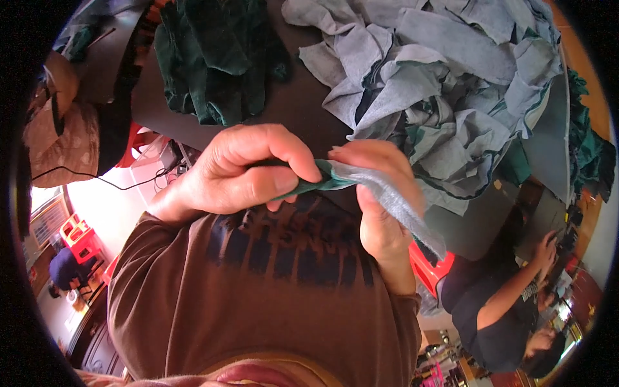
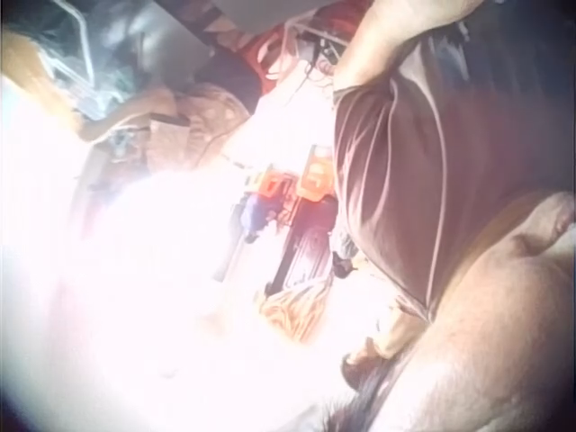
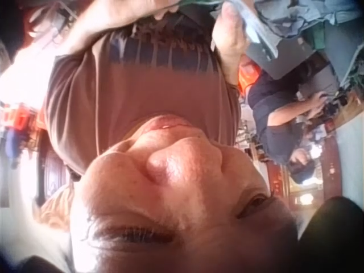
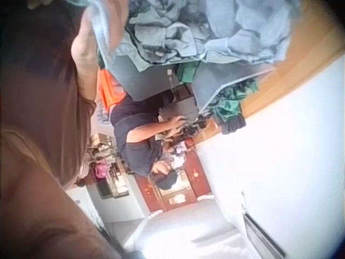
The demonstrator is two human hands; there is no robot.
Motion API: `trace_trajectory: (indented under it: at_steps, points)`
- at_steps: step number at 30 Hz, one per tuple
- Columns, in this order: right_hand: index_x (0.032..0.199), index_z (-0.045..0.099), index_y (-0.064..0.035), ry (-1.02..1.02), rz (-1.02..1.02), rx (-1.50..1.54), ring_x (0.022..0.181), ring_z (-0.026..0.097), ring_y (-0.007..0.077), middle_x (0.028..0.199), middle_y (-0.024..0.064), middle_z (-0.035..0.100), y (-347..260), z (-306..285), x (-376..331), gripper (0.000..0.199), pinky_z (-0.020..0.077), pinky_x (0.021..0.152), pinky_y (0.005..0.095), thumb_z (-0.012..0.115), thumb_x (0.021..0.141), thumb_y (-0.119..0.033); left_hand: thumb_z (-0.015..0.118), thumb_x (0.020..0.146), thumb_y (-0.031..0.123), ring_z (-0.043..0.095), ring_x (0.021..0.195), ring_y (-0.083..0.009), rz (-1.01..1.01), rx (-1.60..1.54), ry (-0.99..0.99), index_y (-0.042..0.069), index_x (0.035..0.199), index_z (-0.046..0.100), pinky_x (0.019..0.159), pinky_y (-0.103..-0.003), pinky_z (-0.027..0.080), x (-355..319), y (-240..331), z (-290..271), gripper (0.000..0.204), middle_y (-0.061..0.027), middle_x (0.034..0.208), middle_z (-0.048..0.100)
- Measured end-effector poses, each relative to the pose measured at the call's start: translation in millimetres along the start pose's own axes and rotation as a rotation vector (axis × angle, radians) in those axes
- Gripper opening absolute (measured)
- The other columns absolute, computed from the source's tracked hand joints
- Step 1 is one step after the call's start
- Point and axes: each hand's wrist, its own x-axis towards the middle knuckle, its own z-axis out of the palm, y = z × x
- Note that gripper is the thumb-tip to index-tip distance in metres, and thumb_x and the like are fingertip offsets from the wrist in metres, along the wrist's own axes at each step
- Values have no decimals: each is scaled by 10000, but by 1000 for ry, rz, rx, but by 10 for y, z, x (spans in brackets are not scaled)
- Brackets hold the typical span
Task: Sorting and inspecting small pieces of green and grey fabric scraps on a table.
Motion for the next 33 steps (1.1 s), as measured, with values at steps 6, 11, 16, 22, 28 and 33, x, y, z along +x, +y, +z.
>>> trace_trajectory:
  at_steps: [6,11,16,22,28,33]
  points:
    - [832,628,78,204,-235,-166,723,554,232,833,174,591,35,36,36,293,431,631,298,493,826,-182,569,711,-53,503,515,-195,523,669,28,41,1134,578,471,-289,407,63,-225,-14,433,-64,626,488]
    - [779,611,64,221,-242,-135,709,546,226,777,158,573,74,75,50,389,425,609,309,439,860,-274,600,642,-52,457,461,-237,528,949,-84,92,1277,483,435,-345,399,61,-285,7,662,-50,581,422]
    - [956,573,40,130,166,454,788,555,258,836,142,570,138,220,53,652,447,709,349,323,887,-558,597,645,-61,516,509,-274,526,700,-108,115,1326,426,474,-360,444,99,-374,106,724,-68,607,473]
    - [935,503,-81,-29,195,733,855,512,257,794,68,541,152,426,62,560,421,843,409,274,907,-592,670,677,53,553,944,-362,259,515,-178,121,1392,310,787,-396,490,53,-347,117,804,-194,1151,502]
    - [947,460,-46,-87,276,676,881,542,279,825,150,585,102,478,149,447,407,891,440,378,919,-485,767,648,423,524,988,-357,147,877,-129,78,1352,337,798,-394,478,34,-293,79,894,-173,1180,468]
    - [1090,464,24,-133,248,689,1026,530,303,1012,219,582,170,455,122,595,393,936,444,459,879,-532,778,596,472,531,975,-318,280,817,-75,64,1354,340,791,-374,473,73,-288,34,966,-141,1164,483]
